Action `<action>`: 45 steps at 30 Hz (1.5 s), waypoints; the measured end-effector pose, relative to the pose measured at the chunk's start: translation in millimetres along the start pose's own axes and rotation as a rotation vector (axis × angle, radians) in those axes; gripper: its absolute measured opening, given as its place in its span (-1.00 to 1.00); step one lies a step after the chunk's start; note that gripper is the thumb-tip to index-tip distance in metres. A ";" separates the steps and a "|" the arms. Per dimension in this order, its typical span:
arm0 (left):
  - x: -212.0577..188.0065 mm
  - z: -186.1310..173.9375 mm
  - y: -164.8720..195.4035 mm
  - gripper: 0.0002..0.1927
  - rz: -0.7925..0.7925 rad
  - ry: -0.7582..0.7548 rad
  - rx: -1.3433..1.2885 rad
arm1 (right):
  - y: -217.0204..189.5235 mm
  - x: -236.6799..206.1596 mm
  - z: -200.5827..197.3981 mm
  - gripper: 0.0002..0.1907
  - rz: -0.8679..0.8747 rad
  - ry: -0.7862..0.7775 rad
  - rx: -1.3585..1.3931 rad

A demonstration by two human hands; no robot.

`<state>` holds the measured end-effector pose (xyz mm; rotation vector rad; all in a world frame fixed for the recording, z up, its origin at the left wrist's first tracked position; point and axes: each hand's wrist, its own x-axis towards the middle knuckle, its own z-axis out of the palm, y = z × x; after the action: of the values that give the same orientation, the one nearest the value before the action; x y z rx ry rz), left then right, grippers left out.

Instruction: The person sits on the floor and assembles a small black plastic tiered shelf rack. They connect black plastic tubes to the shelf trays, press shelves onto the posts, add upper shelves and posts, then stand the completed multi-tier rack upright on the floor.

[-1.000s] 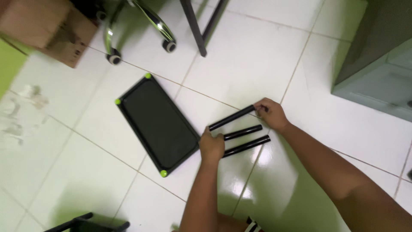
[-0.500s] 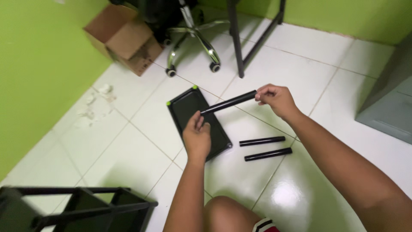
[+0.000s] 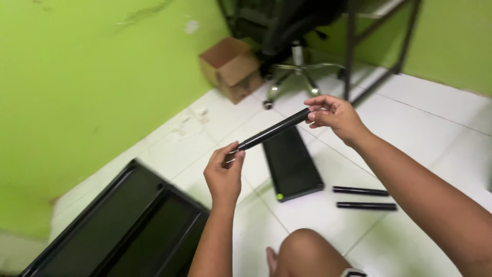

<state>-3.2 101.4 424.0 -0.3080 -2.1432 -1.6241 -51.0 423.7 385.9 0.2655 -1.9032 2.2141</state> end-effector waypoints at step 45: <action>-171.4 -494.0 15.9 -0.65 -0.261 0.530 0.604 | -149.8 -120.6 685.1 -0.70 -0.741 -0.920 -0.396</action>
<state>255.2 -351.4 467.0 0.5446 -2.1600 -0.9398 105.9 -237.0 598.6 1.7935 -2.0218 1.2388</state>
